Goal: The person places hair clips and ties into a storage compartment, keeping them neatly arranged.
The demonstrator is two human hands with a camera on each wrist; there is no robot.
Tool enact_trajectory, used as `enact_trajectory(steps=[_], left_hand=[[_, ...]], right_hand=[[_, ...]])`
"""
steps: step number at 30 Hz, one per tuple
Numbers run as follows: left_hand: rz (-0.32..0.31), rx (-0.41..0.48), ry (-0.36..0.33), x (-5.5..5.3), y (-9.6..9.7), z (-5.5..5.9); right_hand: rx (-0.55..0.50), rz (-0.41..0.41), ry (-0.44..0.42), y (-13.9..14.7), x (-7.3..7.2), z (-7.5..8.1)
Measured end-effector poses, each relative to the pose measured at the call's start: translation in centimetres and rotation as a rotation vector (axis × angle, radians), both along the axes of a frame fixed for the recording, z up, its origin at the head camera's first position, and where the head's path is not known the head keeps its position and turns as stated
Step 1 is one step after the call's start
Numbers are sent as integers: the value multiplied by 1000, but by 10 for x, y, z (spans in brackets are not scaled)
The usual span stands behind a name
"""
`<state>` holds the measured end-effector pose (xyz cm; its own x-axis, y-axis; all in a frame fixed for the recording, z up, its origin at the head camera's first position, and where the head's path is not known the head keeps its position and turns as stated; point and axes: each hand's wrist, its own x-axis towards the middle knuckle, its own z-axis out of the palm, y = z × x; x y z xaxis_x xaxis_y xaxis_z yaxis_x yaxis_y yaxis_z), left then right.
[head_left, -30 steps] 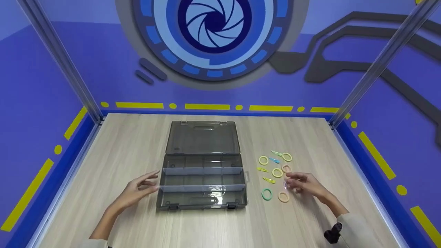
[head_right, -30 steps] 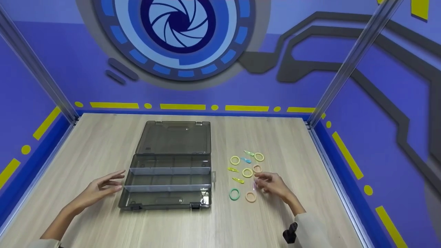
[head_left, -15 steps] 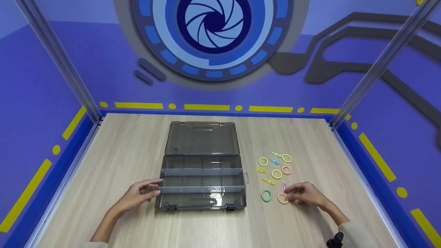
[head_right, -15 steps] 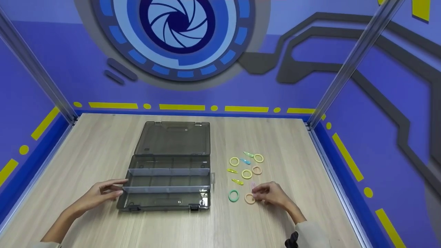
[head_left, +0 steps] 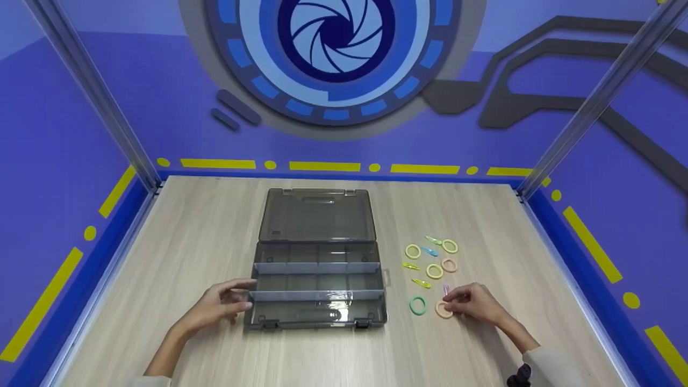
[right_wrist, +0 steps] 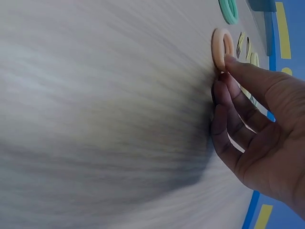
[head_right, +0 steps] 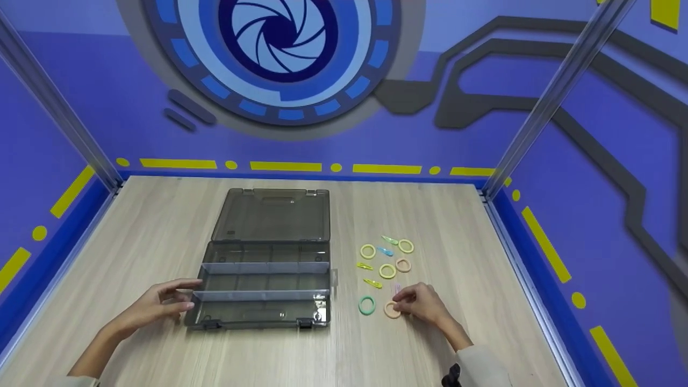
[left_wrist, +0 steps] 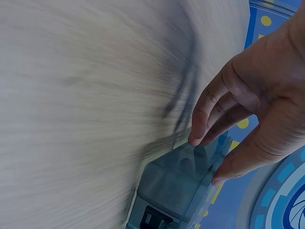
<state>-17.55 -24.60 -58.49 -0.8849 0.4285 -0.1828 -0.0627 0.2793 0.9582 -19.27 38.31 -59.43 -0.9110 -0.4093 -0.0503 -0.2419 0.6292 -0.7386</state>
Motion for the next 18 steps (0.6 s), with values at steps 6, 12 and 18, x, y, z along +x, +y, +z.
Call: enact_trajectory(steps=[6,12,18], left_hand=[[6,9,-9,0,0,-2],[18,2,-12,0,0,-4],[21,-1,-17,-1,1,-3]], right_hand=[[30,-53,20,-3,0,-4],[42,-148,69,-7,-1,-5],[7,-179,64,-7,-3,-5]])
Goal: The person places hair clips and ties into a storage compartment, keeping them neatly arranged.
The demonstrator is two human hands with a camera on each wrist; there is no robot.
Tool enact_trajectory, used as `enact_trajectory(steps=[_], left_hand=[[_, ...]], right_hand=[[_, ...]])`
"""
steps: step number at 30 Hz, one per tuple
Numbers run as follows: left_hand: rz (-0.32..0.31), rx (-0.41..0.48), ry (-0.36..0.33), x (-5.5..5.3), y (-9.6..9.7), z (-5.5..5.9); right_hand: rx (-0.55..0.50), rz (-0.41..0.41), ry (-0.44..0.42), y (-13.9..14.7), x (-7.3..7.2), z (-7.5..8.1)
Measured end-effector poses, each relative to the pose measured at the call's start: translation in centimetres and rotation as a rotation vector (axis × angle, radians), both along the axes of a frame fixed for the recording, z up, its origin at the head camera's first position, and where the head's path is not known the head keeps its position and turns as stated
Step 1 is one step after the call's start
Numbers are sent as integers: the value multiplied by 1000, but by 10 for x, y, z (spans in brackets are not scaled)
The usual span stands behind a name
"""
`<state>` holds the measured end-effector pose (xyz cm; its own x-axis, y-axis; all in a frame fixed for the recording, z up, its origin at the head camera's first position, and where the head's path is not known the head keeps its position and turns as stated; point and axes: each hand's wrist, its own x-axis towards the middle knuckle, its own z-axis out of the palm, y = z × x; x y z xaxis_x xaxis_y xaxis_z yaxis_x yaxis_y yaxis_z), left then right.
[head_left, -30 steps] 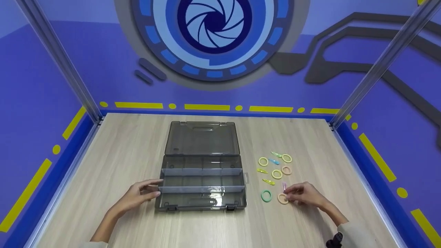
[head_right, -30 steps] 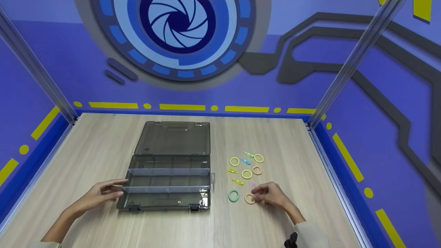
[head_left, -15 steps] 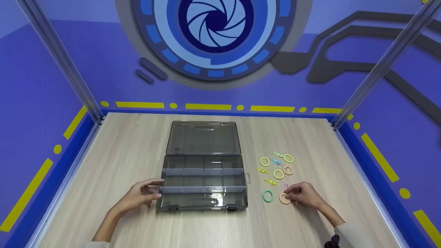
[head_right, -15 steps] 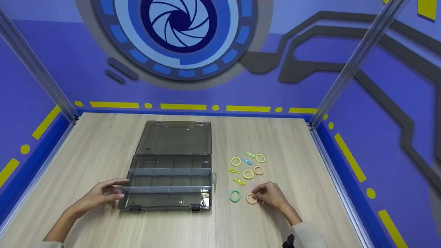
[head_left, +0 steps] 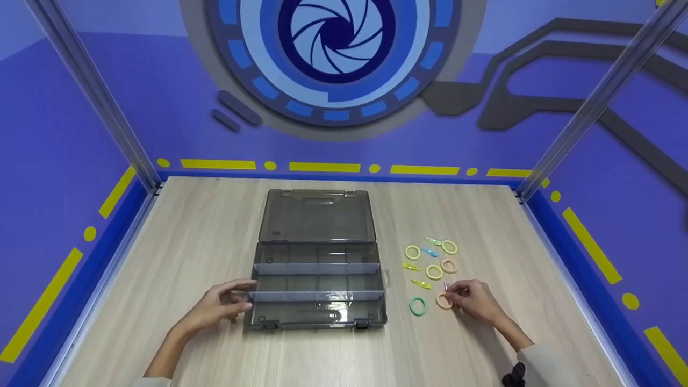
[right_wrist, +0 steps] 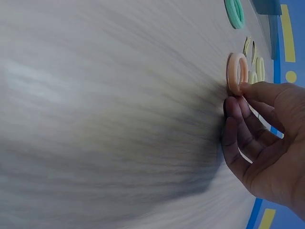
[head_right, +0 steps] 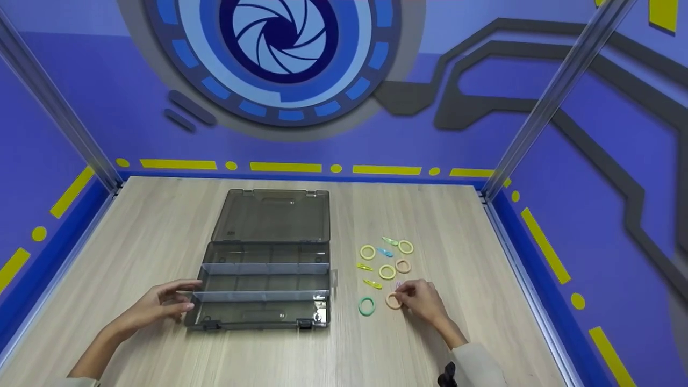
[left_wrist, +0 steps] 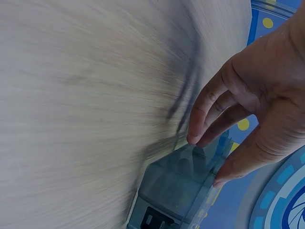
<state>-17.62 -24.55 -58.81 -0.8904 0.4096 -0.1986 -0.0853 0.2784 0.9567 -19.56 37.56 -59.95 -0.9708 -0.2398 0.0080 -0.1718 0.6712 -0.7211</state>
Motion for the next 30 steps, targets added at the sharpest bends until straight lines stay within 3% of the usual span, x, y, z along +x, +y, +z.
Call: enact_trajectory(steps=[8,16,24,30], left_hand=[[-15,3,10,0,0,1],[-12,5,10,0,1,2],[-27,15,20,0,1,3],[-8,1,12,2,1,4]], right_hand=[[-59,-9,-46,-1,1,7],[-209,-19,-205,0,-1,15],[-264,-93,-270,-5,-6,24],[-356,-84,-338,-12,-9,28]])
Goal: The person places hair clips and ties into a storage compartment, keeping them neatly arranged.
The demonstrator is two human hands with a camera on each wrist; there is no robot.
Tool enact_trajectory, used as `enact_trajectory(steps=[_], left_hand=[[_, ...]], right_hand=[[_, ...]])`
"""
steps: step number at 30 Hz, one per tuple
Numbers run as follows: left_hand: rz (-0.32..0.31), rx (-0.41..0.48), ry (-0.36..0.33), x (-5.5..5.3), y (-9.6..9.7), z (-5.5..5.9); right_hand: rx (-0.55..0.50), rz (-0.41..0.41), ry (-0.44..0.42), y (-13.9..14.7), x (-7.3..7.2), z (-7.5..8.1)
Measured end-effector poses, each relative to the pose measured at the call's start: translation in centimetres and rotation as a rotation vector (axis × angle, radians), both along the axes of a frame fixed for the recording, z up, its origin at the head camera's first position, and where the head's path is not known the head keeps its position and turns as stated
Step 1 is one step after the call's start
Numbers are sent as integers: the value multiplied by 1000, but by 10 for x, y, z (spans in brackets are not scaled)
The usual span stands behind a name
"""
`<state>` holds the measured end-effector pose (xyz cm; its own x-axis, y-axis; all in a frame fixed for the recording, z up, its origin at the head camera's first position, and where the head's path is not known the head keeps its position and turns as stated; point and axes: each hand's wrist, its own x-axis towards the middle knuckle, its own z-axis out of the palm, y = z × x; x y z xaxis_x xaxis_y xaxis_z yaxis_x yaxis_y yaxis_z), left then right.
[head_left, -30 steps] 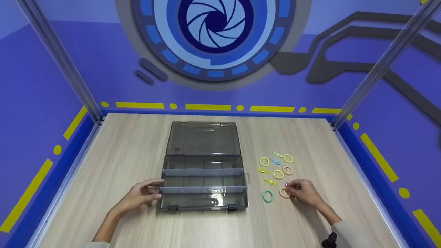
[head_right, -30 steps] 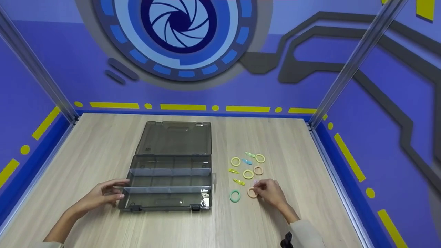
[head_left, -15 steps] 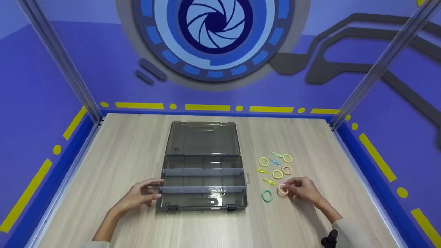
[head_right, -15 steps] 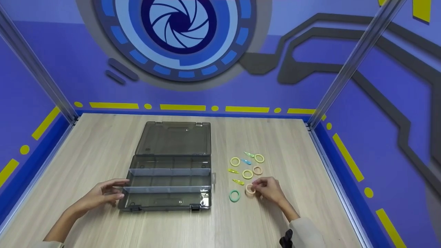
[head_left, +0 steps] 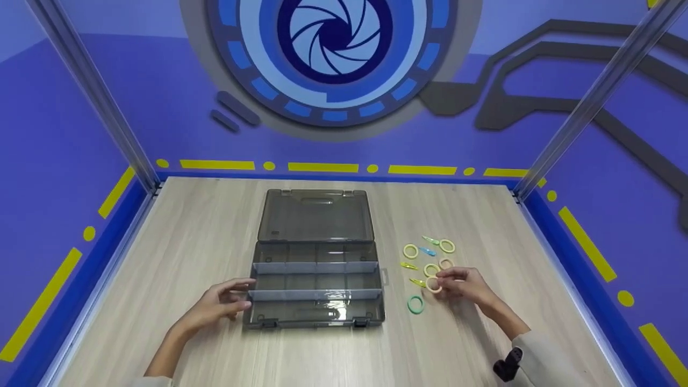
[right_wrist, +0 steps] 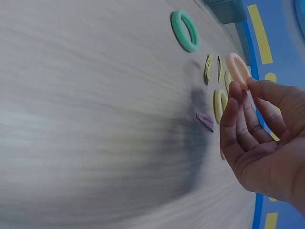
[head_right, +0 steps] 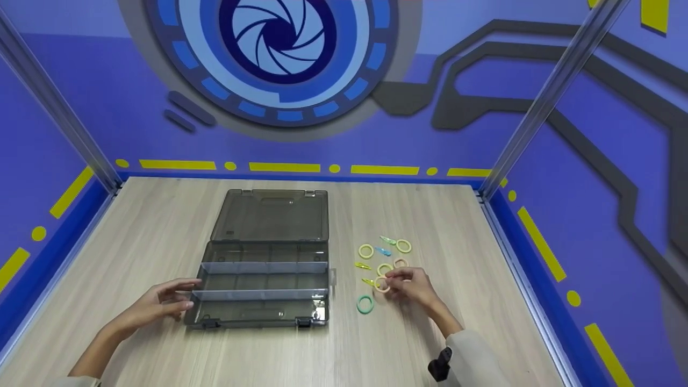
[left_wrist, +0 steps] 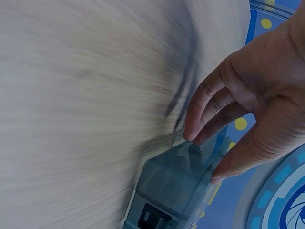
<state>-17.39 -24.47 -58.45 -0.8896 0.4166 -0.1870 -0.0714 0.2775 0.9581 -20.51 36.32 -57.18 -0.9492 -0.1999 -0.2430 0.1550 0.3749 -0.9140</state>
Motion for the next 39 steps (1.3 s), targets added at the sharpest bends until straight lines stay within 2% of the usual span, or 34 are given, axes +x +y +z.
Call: enact_trajectory(steps=[7,14,25,32,39], left_hand=[[-1,5,-8,1,0,0],[-9,12,7,1,-1,0],[-28,16,-32,2,-1,1],[-13,30,-41,3,-1,2],[16,48,-72,5,-1,2]], right_hand=[[-62,58,0,-13,-3,7],[-82,61,5,-32,-6,15],[-115,60,-50,-57,-10,19],[-125,57,-36,-70,-13,24],[-161,59,-58,-85,-15,27]])
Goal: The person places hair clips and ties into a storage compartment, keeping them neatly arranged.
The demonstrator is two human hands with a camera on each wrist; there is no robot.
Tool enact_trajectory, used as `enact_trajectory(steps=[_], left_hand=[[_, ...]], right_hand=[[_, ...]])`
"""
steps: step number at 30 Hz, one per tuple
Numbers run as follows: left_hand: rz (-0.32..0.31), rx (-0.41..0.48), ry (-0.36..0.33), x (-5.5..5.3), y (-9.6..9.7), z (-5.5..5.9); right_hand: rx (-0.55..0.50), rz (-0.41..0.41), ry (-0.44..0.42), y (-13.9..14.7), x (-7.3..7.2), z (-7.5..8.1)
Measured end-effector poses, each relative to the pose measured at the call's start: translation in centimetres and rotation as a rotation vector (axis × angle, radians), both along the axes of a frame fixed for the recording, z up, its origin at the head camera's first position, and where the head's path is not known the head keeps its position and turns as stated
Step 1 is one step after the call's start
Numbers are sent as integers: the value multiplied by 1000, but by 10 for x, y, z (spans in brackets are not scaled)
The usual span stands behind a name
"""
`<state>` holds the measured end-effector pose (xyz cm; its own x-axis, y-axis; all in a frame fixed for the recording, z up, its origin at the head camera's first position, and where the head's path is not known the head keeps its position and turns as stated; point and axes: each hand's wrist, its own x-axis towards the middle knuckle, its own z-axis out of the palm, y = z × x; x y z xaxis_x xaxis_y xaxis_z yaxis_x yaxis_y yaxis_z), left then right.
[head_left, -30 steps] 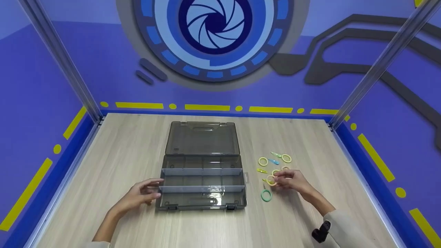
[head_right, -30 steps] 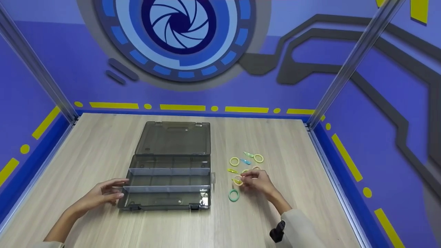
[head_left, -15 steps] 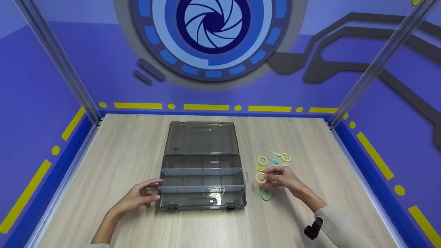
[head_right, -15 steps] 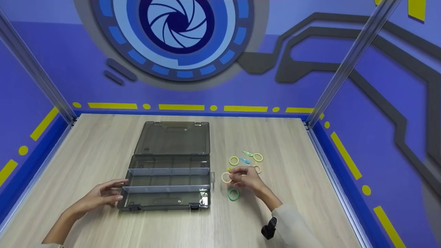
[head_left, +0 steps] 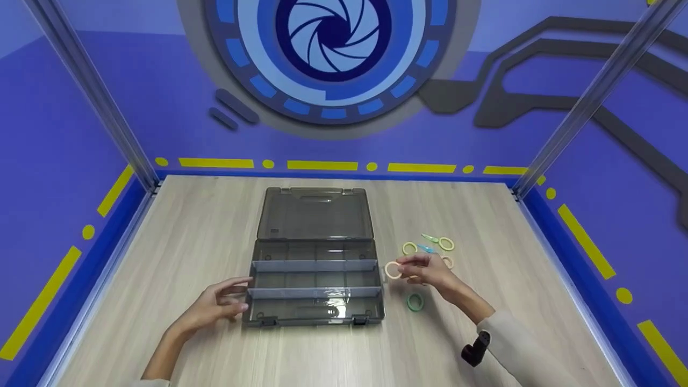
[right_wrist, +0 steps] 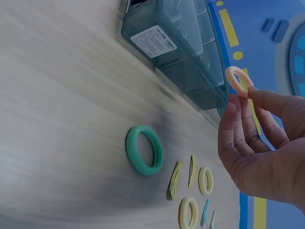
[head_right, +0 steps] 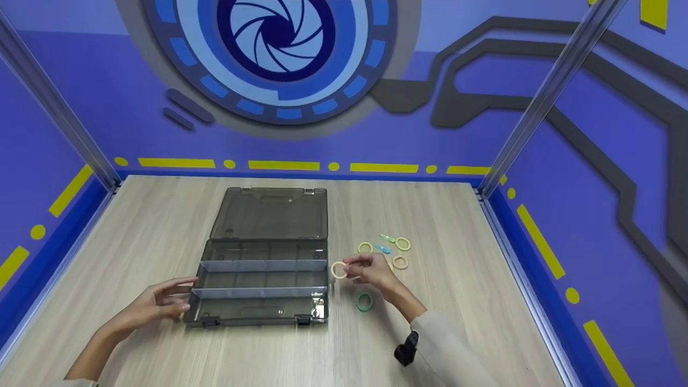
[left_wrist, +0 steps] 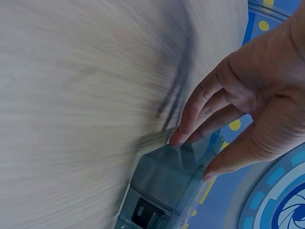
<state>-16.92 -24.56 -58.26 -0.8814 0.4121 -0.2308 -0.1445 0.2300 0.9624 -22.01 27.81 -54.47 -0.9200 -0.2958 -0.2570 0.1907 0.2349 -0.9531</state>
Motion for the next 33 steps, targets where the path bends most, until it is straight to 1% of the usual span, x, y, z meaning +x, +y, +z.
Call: enact_trajectory(steps=[6,11,15,18,22,25,30,33], left_hand=[[21,10,-7,1,1,-2],[29,17,-11,2,0,-3],[28,18,-6,2,1,-3],[22,16,2,1,3,-4],[18,16,14,-1,4,-2],[20,4,10,-2,5,-1],[34,-24,-21,-1,5,0],[32,-10,-27,-2,4,2]], right_hand=[[-18,18,-7,-16,-3,2],[-27,-1,-23,-32,-9,0],[-8,-12,-35,-42,-14,1],[6,0,-21,-49,-18,3],[-19,20,-4,-61,-23,5],[-54,35,-11,-72,-24,6],[-119,83,-26,-92,-27,5],[-157,114,-23,-105,-31,4]])
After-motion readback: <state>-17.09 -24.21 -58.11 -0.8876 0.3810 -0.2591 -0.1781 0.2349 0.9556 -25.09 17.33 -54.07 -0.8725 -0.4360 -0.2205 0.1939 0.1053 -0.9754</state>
